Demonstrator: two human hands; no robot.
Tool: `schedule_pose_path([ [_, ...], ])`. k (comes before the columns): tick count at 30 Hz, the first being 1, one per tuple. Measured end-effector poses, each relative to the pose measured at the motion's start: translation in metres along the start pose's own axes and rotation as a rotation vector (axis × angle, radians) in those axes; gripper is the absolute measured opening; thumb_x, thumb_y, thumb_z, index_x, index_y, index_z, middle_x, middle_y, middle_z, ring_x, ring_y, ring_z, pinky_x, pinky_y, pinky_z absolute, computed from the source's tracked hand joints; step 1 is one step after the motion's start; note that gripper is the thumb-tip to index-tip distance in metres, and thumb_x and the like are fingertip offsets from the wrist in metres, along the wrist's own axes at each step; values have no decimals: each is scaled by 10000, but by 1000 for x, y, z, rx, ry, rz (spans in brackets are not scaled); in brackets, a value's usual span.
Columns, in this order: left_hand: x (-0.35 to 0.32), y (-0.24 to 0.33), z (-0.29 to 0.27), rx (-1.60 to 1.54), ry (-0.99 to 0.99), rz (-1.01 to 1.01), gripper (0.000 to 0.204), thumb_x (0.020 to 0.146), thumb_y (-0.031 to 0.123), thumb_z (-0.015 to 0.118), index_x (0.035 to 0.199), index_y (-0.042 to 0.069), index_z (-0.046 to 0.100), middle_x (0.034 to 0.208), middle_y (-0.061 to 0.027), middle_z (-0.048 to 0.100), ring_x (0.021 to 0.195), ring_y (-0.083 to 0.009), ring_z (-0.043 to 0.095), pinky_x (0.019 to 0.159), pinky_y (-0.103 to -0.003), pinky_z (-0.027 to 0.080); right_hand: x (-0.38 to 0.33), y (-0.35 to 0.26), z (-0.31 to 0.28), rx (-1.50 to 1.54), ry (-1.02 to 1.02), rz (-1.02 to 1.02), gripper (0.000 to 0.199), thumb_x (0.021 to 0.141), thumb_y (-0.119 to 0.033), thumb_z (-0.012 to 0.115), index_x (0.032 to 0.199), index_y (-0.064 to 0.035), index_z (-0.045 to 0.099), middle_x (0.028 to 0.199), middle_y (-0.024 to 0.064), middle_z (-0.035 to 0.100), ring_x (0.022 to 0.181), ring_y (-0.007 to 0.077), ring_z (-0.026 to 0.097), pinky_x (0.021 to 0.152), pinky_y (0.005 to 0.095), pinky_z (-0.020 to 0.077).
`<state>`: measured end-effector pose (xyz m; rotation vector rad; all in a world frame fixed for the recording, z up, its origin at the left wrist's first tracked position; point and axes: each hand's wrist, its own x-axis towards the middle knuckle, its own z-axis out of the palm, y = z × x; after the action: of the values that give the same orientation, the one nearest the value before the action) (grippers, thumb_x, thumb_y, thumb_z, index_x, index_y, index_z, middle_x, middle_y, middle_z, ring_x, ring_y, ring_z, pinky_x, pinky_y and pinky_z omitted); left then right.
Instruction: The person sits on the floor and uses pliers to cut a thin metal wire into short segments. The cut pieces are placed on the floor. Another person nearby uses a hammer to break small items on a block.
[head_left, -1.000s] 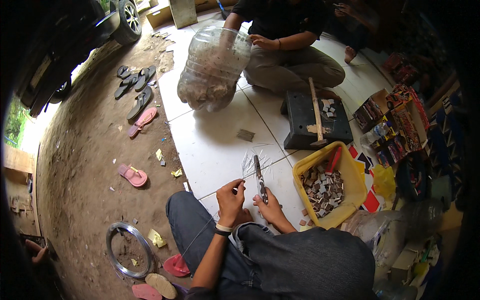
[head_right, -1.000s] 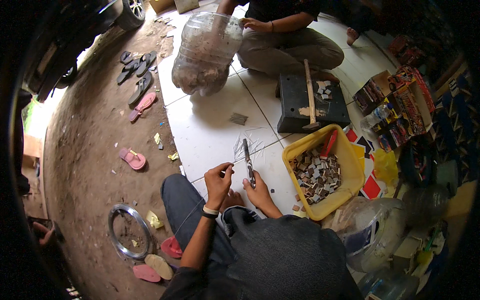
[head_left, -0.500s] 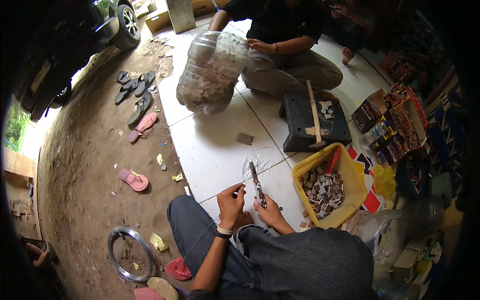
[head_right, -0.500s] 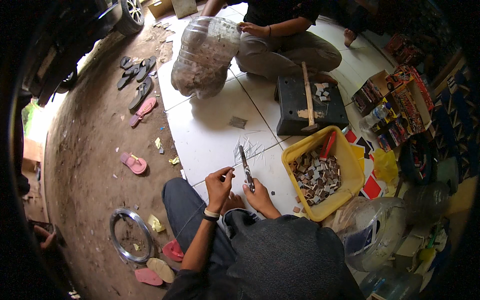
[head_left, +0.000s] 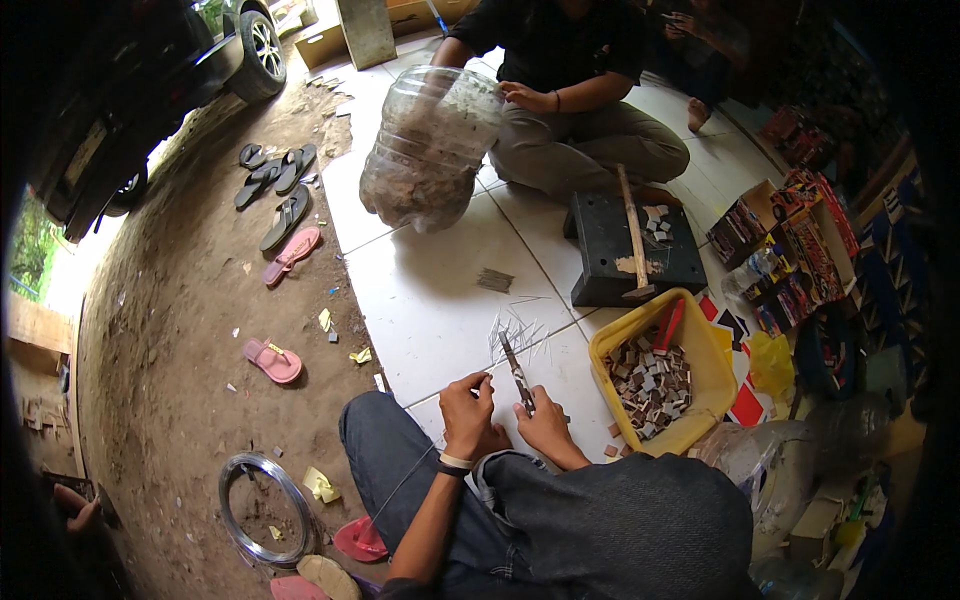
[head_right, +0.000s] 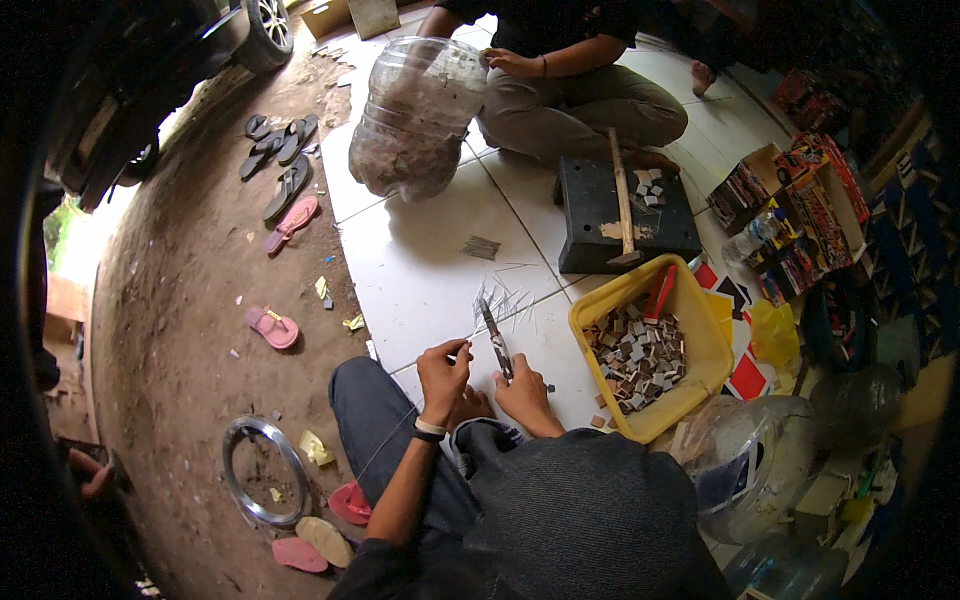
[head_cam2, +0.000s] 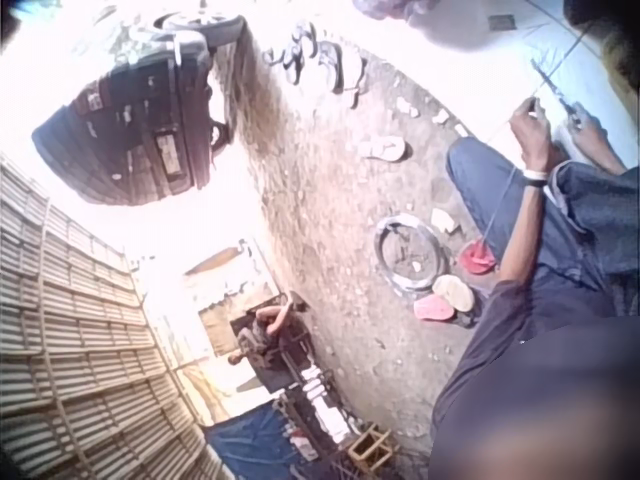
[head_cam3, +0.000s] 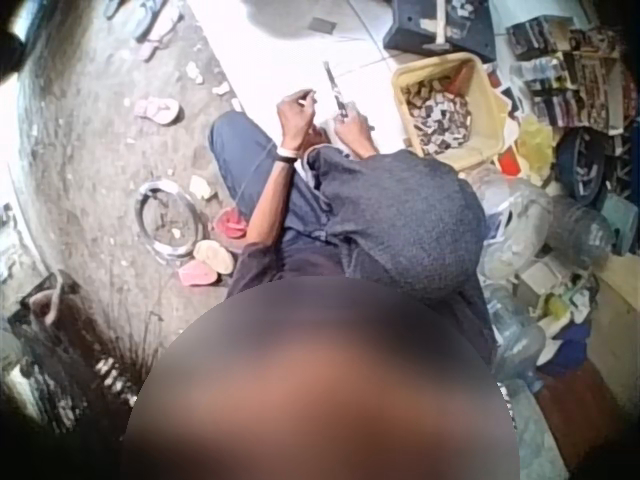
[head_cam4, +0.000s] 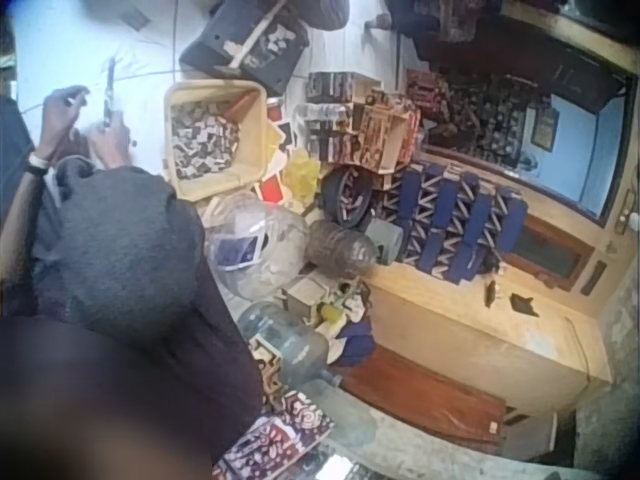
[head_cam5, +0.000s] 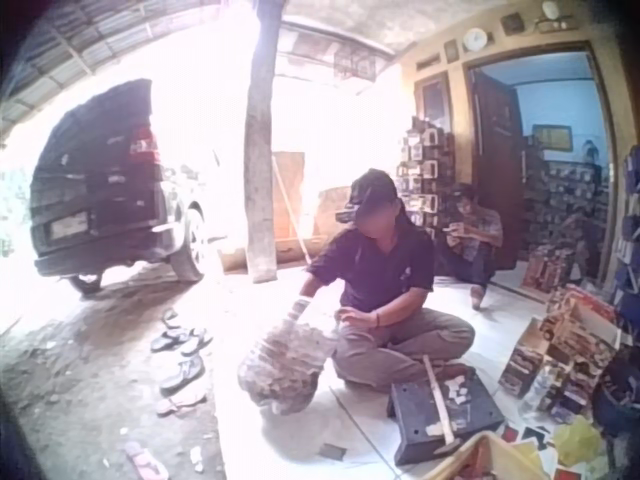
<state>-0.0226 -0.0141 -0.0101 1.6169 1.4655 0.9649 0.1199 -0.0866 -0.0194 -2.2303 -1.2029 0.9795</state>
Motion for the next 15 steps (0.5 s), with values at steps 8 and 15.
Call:
schedule_pose_path([
  [8,0,3,-5,-12,63,-31,199,914,151,685,988,7,799,823,-167,774,675,-279,760,660,-354,583,10,17,-6,182,12,-57,508,990,-304,654,1372,3,518,1096,268,705,1035,445,687,897,514,526],
  [15,6,-1,1,-107,89,-33,201,943,143,674,1016,-4,791,832,-148,784,708,-249,774,671,-335,586,-8,11,-5,320,-165,-216,480,1023,-294,623,1407,-29,510,1030,233,699,959,371,706,847,447,537],
])
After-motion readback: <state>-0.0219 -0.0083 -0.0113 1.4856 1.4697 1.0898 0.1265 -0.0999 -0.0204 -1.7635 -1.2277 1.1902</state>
